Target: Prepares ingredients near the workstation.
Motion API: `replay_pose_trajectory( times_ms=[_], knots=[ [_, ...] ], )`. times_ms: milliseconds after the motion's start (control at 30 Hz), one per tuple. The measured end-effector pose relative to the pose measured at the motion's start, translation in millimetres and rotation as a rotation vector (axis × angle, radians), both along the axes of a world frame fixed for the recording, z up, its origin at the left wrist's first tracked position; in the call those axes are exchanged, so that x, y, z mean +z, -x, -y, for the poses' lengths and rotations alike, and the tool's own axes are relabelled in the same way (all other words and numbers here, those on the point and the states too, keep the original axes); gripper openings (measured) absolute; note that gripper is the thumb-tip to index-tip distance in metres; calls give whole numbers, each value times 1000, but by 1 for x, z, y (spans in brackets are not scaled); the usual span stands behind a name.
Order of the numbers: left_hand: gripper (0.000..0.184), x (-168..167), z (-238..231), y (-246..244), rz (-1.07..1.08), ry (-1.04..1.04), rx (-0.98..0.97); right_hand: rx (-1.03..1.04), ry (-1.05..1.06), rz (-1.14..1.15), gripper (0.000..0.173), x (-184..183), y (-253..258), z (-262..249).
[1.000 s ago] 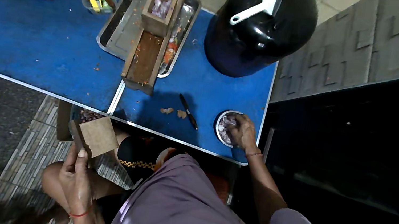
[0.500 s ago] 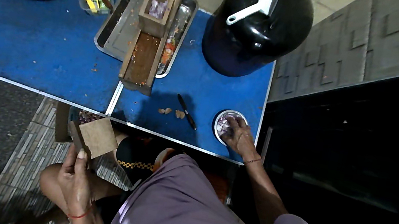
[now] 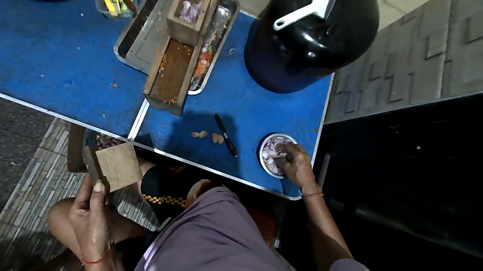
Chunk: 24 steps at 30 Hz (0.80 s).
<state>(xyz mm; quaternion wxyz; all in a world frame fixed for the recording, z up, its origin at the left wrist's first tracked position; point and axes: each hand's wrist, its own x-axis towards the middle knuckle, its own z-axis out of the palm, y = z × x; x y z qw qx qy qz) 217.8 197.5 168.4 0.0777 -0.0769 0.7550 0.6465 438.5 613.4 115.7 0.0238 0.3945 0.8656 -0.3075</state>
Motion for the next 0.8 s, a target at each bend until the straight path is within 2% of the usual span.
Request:
replay_pose_trajectory(
  times_ms=[167, 300, 433, 567, 667, 800],
  knots=[
    [42, 1, -3, 0, 13, 41, -5, 8, -29, 74, 47, -6, 8, 11],
    [42, 3, -4, -1, 22, 51, 9, 17, -173, 206, 43, -16, 21, 23],
    [42, 3, -3, -1, 26, 13, 6, 21, -208, 280, 39, -19, 26, 26],
    [41, 4, -3, -2, 13, 8, 0, 24, -216, 249, 34, -20, 25, 24],
    [41, 3, -2, -3, 8, -5, 1, 24, -188, 111, 27, -22, 19, 19],
    [41, 3, 0, -3, -5, 12, 0, -27, -42, 9, 18, -11, 11, 7]
  ],
)
